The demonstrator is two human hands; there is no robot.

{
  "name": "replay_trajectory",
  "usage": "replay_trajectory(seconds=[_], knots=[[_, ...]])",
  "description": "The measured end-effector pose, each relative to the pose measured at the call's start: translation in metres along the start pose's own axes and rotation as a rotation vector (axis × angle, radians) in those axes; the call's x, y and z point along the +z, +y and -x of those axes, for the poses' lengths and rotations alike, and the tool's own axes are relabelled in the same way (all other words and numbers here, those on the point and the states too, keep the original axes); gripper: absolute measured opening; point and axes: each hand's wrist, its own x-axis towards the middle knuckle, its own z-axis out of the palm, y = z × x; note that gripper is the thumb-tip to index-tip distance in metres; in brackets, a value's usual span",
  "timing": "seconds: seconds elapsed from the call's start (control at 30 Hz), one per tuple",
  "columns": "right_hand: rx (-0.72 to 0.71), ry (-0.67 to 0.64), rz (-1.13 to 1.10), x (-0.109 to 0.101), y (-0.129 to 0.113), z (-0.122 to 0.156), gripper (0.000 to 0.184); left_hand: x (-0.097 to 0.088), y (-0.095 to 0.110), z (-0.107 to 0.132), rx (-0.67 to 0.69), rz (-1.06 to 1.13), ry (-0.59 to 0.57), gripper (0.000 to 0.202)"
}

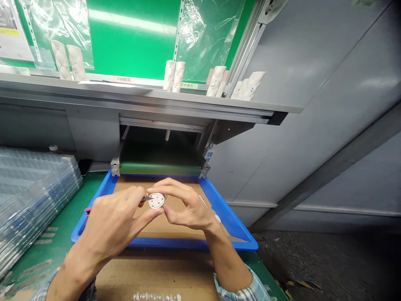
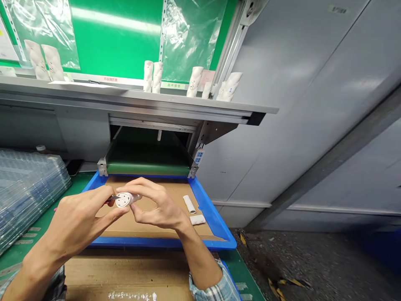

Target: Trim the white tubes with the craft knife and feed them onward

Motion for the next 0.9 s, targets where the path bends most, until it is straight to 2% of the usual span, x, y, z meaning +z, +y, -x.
replay_trajectory(seconds=[0.33,0.5,0.63,0.77,0.9], knots=[[-0.047,0.010,-0.025,-0.0014,-0.0010,0.0009,0.045,-0.0022,0.0020,0.0017,0.027,-0.063,0.002,0.055],[-0.026,0.011,0.007,-0.0025,-0.0008,0.0010,0.039,-0.0016,0.0001,0.0035,0.017,0.049,-0.064,0.050],[0.001,-0.029,-0.041,-0.0043,-0.0019,0.0012,0.035,-0.0024,-0.0012,0.0026,-0.026,0.179,-0.059,0.046],[0.048,-0.070,-0.096,-0.0062,-0.0017,0.0026,0.033,-0.0041,-0.0009,0.0006,-0.045,0.204,-0.031,0.050],[0.049,-0.043,-0.095,-0.0078,0.0005,0.0040,0.030,-0.0053,-0.0002,-0.0007,-0.049,0.171,-0.015,0.054]])
